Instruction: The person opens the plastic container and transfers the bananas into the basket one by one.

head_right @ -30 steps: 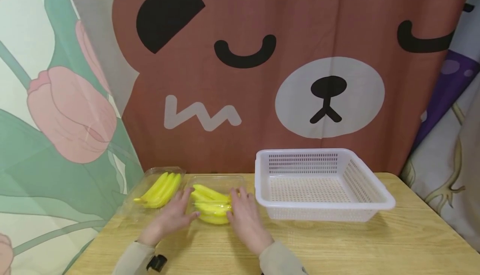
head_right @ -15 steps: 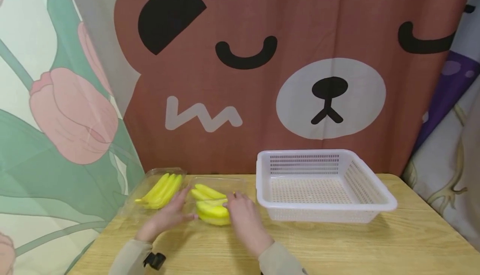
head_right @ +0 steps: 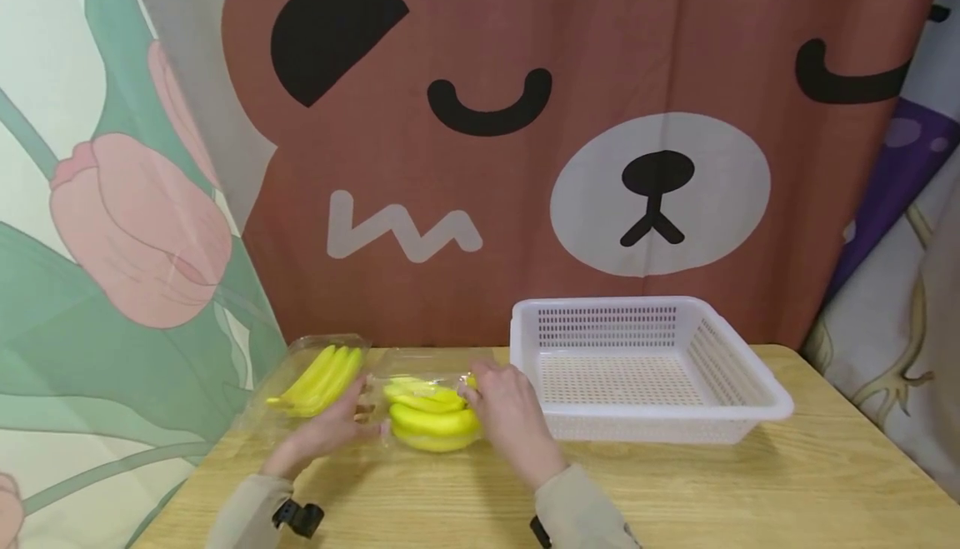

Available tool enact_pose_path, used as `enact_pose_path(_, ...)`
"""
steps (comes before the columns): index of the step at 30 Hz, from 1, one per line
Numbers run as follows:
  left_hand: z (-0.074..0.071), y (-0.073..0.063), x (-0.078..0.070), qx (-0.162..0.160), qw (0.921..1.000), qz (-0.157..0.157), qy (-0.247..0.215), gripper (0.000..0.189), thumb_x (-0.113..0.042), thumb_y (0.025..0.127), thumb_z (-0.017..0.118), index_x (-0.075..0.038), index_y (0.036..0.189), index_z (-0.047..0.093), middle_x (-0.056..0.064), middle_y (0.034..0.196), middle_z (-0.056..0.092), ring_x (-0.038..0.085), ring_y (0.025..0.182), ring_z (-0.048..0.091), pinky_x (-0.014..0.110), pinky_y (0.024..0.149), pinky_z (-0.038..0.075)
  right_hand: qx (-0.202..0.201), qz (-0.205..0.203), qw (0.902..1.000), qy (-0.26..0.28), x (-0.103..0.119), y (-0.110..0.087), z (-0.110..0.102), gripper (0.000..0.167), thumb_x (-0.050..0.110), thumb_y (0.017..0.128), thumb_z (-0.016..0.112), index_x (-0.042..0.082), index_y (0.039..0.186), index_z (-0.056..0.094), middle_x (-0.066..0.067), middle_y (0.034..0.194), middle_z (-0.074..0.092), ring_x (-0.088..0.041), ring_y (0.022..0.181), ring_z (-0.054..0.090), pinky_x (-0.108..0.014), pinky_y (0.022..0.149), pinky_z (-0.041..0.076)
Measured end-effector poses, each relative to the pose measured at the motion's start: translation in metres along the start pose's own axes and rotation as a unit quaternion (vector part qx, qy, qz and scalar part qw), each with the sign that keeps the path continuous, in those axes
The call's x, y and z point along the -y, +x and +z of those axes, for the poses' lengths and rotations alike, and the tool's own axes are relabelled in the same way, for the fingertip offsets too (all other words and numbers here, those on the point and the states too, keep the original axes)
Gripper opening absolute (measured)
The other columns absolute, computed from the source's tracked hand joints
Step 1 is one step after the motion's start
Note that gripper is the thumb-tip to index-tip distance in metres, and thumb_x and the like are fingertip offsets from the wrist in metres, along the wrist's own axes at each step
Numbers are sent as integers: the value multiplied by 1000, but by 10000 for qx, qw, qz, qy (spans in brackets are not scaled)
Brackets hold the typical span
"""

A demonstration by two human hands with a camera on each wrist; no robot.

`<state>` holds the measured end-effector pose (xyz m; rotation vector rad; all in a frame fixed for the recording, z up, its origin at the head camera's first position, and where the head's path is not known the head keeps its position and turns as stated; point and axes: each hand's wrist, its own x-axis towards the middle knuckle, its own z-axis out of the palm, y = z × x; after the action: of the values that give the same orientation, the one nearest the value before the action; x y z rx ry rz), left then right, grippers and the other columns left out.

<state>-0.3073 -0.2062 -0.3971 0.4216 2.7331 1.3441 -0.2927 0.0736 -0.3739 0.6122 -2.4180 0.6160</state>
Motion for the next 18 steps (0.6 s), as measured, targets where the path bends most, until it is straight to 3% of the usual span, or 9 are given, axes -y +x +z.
enact_pose_path(4, 1, 0, -1, 207, 9969, 99, 750, 92, -38, 91, 70, 11, 151, 20, 35, 152, 23, 49, 136, 32, 59, 108, 32, -45, 198, 9998, 42, 1, 1, -2, 38, 22, 81, 82, 5, 112, 69, -8, 95, 73, -26, 75, 65, -38, 66, 57)
enact_pose_path(7, 4, 0, -1, 462, 9928, 43, 1104, 99, -52, 89, 67, 4, 154, 18, 29, 158, 13, 44, 145, 13, 61, 114, 19, -55, 408, 9991, 92, 1, 1, -4, 38, 21, 82, 82, 3, 113, 69, -10, 100, 72, -29, 82, 67, -41, 71, 58)
enact_pose_path(12, 11, -1, -2, 513, 9938, -109, 980, 103, -52, 88, 69, -7, 158, 8, 22, 162, 1, 39, 147, 2, 62, 114, 12, -130, 798, 9964, 244, 0, 3, -8, 42, 20, 85, 79, -1, 119, 66, -16, 113, 69, -34, 98, 66, -46, 84, 55)
enact_pose_path(18, 13, 2, 3, 344, 9932, 6, 1110, 98, -54, 92, 62, -10, 159, 6, 15, 163, -2, 36, 148, 5, 60, 114, 13, -434, 840, 9955, 74, -2, 4, -10, 36, 23, 84, 80, 1, 111, 70, -9, 93, 64, -25, 79, 62, -38, 70, 56)
